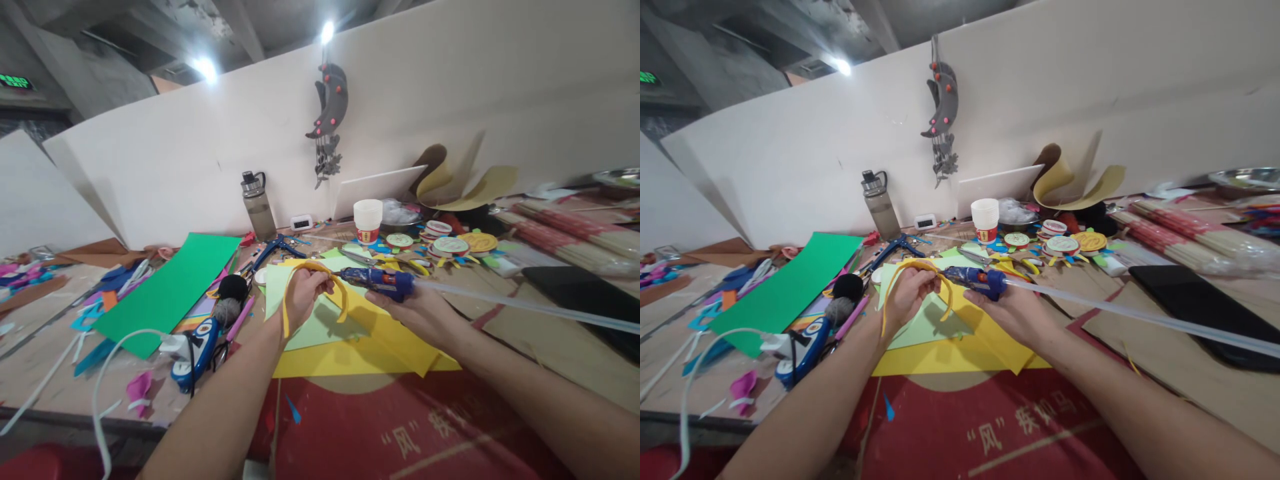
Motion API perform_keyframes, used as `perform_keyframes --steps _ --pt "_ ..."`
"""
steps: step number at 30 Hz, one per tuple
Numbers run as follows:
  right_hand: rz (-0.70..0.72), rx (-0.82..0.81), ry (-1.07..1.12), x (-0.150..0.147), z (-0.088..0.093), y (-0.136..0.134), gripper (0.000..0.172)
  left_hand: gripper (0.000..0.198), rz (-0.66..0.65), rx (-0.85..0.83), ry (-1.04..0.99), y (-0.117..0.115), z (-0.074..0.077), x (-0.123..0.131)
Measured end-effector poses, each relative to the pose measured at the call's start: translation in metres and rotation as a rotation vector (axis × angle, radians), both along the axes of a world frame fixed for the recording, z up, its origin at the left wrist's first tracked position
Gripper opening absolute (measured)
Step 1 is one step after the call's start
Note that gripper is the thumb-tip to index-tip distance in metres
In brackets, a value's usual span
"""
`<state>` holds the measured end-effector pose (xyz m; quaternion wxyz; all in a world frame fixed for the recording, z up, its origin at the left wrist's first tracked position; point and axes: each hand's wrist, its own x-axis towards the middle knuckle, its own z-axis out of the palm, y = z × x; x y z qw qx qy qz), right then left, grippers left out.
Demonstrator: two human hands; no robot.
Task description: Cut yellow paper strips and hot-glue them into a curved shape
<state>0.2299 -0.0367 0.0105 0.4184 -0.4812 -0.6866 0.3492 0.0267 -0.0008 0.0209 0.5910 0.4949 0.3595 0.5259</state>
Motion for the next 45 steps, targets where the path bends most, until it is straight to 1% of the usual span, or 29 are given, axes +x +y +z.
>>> perform_keyframes --steps 6,11,15,19,23,27,30,35,40,45 --pt "-0.033 0.027 -0.059 0.003 -0.006 0.003 0.039 0.012 0.042 -0.014 0.026 -0.001 0.002 0.002" --pt "-0.027 0.057 -0.087 0.002 -0.001 0.002 0.037 0.016 0.072 0.033 0.041 -0.001 -0.001 0.002" --pt "-0.026 0.125 -0.128 0.001 0.004 0.001 0.036 0.016 0.060 0.119 0.131 0.000 -0.005 -0.002" --pt "-0.036 0.141 -0.157 0.001 0.002 0.003 0.037 0.015 0.037 0.131 0.191 0.001 -0.007 -0.004" --pt "-0.030 0.146 -0.163 0.002 -0.001 0.003 0.040 0.015 0.047 0.104 0.136 0.002 -0.007 -0.004" --pt "-0.054 0.105 -0.191 0.002 0.003 0.001 0.039 0.018 0.054 0.082 0.084 0.003 -0.006 -0.004" --pt "-0.051 0.079 -0.159 0.002 0.007 -0.001 0.039 0.020 0.055 0.051 0.079 0.005 -0.007 -0.004" --pt "-0.019 0.067 -0.122 0.001 0.010 -0.003 0.037 0.021 0.055 0.051 0.085 0.005 -0.007 -0.004" --pt "-0.007 0.075 -0.089 0.000 0.010 -0.003 0.039 0.023 0.063 0.035 0.107 0.003 -0.005 -0.002" --pt "0.030 0.080 -0.067 0.000 0.009 -0.003 0.039 0.024 0.050 0.021 0.069 0.002 -0.004 -0.003"
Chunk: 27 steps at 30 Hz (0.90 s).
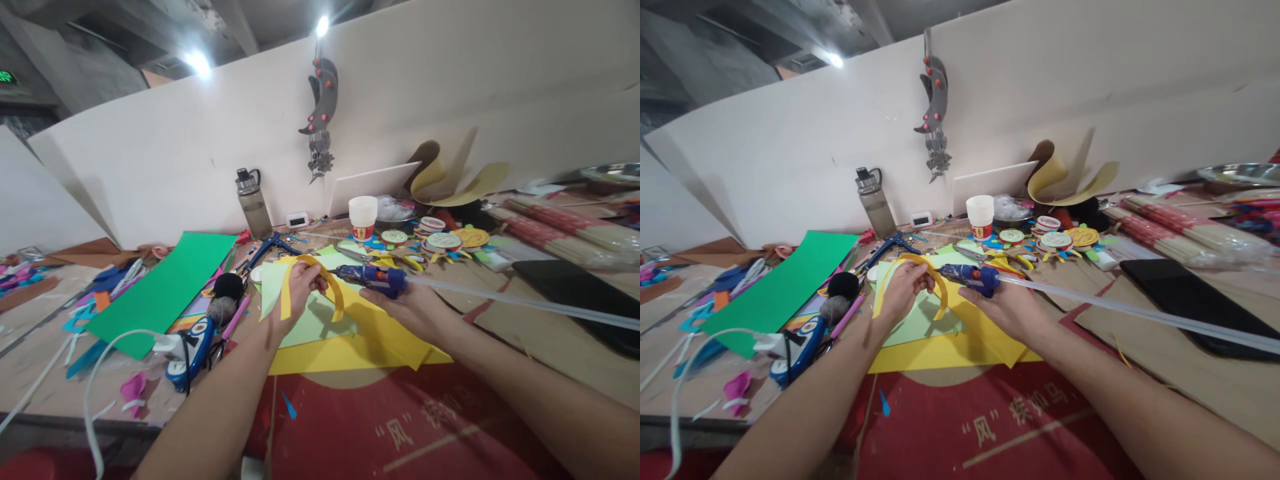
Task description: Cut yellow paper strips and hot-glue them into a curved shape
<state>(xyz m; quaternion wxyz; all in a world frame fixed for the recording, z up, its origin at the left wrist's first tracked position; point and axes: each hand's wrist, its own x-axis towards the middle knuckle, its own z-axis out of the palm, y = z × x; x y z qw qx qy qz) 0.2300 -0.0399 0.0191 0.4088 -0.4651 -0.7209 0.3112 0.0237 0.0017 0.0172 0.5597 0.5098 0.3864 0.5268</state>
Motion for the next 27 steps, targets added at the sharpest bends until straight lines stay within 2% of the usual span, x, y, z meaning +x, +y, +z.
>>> perform_keyframes --steps 4,11,18,27 --pt "-0.004 -0.003 -0.002 0.000 -0.002 0.000 0.040 0.024 0.011 0.004 -0.030 0.000 0.001 -0.001" --pt "-0.044 0.045 -0.069 0.002 -0.004 0.004 0.042 0.029 -0.069 0.031 0.020 0.004 -0.004 -0.001" --pt "-0.038 0.048 -0.039 0.003 -0.010 0.005 0.041 0.028 -0.099 0.032 0.023 0.003 -0.003 -0.001" --pt "-0.048 0.089 -0.083 0.004 -0.009 0.004 0.041 0.025 -0.066 0.029 -0.003 0.003 -0.003 0.000"
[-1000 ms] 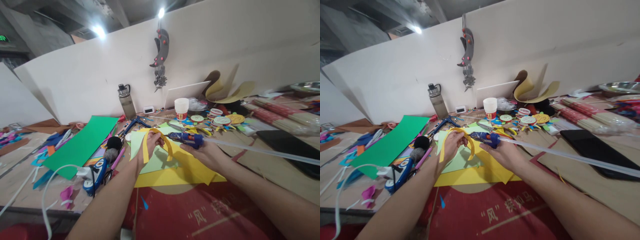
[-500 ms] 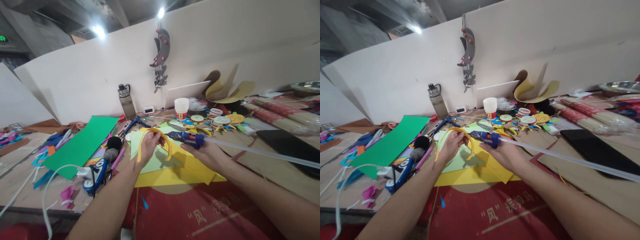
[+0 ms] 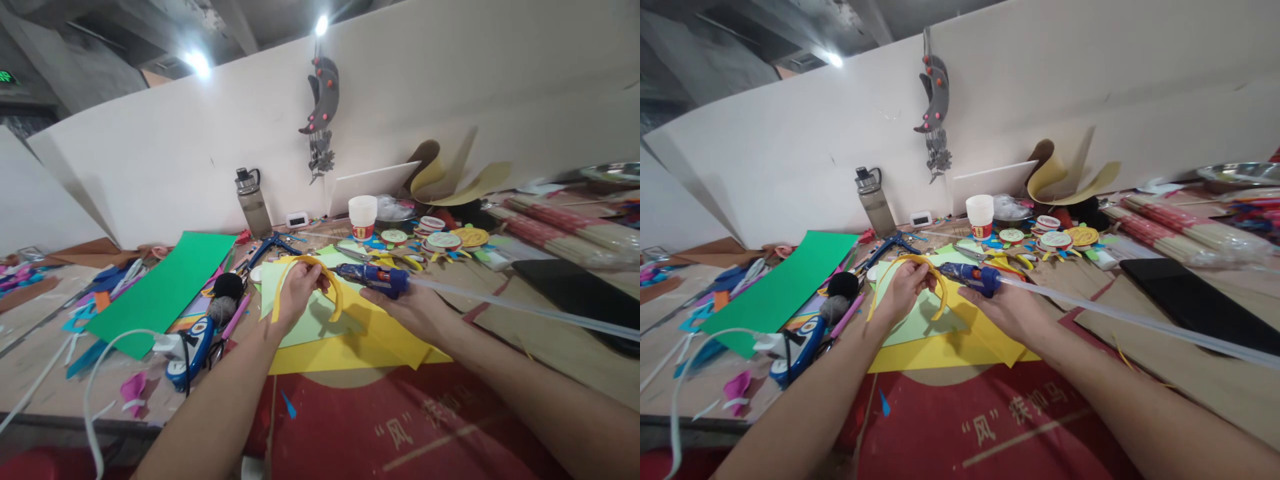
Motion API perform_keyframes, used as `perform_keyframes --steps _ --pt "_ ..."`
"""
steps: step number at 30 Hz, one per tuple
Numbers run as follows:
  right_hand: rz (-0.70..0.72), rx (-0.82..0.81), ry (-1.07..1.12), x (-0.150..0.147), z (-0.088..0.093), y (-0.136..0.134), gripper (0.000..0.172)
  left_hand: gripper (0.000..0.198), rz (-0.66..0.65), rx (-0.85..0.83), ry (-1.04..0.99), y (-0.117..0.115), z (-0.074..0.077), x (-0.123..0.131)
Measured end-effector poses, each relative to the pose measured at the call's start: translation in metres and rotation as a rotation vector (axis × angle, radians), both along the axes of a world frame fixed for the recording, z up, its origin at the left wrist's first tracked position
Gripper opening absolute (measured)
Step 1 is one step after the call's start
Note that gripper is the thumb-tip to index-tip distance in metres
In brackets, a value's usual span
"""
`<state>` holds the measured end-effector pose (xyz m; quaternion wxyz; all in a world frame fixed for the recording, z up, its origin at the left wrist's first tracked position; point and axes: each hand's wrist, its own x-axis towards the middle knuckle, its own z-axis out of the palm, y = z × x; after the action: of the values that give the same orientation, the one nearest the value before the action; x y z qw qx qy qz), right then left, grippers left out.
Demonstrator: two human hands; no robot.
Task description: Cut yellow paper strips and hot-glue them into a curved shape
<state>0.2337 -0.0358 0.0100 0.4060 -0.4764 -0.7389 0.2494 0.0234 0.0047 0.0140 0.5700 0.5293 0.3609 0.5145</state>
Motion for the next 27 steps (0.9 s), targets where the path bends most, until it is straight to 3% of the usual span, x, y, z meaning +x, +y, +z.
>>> perform_keyframes --steps 23,27 --pt "-0.031 0.025 -0.035 0.0000 0.0013 -0.0012 0.045 0.023 -0.032 -0.022 -0.040 0.0001 0.0018 -0.0052" --pt "0.028 0.003 -0.015 -0.0003 0.0060 -0.0036 0.045 0.022 -0.019 -0.021 -0.052 -0.0008 0.0036 -0.0046"
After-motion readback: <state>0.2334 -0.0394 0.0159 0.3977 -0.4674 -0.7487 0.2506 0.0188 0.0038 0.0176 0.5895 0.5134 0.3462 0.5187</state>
